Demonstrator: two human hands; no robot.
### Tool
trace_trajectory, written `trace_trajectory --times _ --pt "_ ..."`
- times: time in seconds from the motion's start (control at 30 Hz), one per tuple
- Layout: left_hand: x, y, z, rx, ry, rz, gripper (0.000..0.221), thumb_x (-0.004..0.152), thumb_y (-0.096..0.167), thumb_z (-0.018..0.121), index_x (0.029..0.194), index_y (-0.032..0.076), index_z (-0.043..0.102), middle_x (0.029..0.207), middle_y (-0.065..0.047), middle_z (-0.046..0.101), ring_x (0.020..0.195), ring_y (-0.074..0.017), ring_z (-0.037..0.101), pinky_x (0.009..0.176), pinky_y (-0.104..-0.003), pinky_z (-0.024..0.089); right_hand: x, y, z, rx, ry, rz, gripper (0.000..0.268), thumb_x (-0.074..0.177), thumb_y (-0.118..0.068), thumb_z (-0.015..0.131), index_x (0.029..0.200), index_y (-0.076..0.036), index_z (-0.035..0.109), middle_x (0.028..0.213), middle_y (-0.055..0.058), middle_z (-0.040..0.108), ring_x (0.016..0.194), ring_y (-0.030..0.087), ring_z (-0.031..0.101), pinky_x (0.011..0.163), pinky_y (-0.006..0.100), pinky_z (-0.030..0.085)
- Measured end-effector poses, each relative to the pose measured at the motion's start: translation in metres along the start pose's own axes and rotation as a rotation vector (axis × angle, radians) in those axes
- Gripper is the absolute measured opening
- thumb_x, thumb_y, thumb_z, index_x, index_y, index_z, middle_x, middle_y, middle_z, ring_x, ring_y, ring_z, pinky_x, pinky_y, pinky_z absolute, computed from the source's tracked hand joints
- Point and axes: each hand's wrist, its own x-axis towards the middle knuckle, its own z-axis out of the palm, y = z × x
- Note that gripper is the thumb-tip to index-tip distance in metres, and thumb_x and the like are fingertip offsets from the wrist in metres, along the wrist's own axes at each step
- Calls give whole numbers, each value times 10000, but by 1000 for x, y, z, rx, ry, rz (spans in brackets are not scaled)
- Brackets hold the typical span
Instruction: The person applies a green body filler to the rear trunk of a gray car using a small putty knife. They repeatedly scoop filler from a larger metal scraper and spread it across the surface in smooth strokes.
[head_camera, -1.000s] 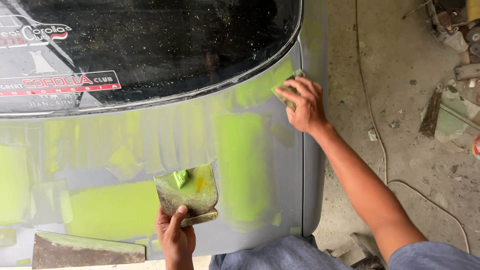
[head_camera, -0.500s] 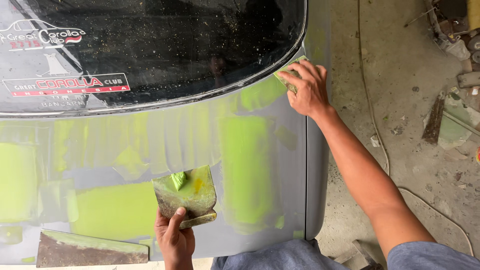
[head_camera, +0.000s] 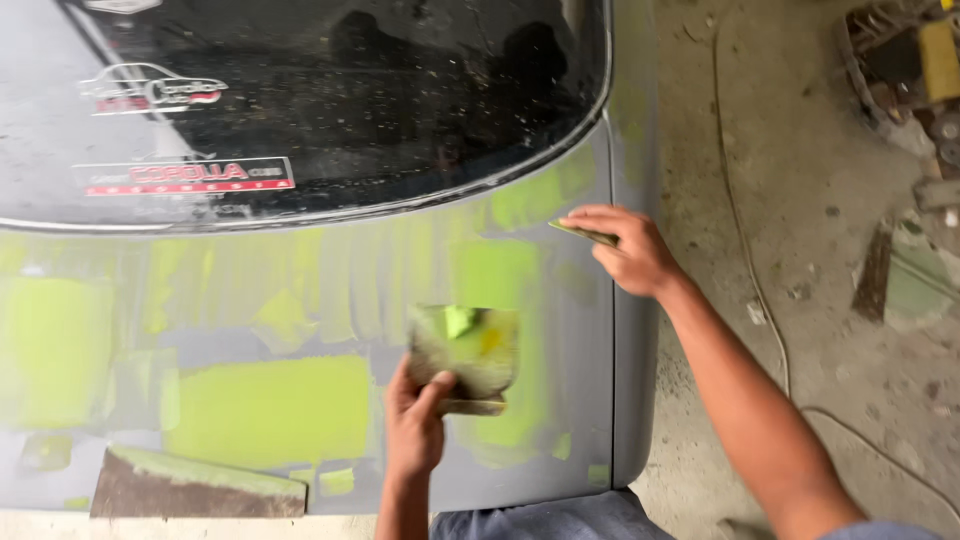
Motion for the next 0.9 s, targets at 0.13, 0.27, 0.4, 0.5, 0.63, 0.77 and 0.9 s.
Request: trace_trajectory --times 0.13,0.27,0.4,0.5,0.63,0.77,0.9 --pt "-4 0 37 168 -99 31 258 825 42 639 1077 -11 648 857 -39 663 777 -133 571 700 -280 485 -42 -49 15 1070 -85 58 465 756 -28 575 1214 6 642 1246 175 653 1207 324 608 1069 469 527" --pt "4 -23 42 -55 -94 21 146 799 -62 659 938 -19 678 764 -120 676 689 -215 698 618 -409 606 -54 -82 17 1044 -64 -185 307 772 -94 631 1037 44 700 1154 298 675 1220 491 572 1037 546 426" --pt "2 -24 42 -76 -123 89 128 772 -84 665 886 -27 674 731 -128 663 681 -204 673 618 -382 584 -57 -92 8 783 -35 -183 311 753 -4 570 1018 102 694 1136 316 678 1182 494 600 1004 549 451" --pt "-3 -18 44 -130 -128 111 135 763 -94 667 887 -40 669 725 -147 666 670 -221 678 617 -391 581 -57 -95 7 646 -22 -149 388 700 58 535 1047 85 707 1142 279 692 1180 444 612 1005 523 448" --pt "-12 -2 43 -211 -112 124 136 767 -83 671 900 -62 656 713 -174 663 646 -253 688 603 -418 585 -55 -81 6 224 28 -230 557 617 76 564 1110 -89 764 1172 117 711 1231 369 587 1081 459 374" --pt "-17 19 40 -100 -106 140 125 766 -92 675 888 -66 668 719 -164 671 678 -244 690 614 -414 588 -56 -82 12 -404 323 -585 534 660 -164 624 1188 -194 702 1279 54 614 1286 324 509 1112 527 271" --pt "-16 21 39 -81 -91 107 123 773 -92 660 893 -67 668 731 -161 668 678 -246 680 617 -410 580 -65 -45 31 -468 505 -838 321 895 -445 612 1029 -154 592 1192 69 591 1160 300 554 1107 650 267"
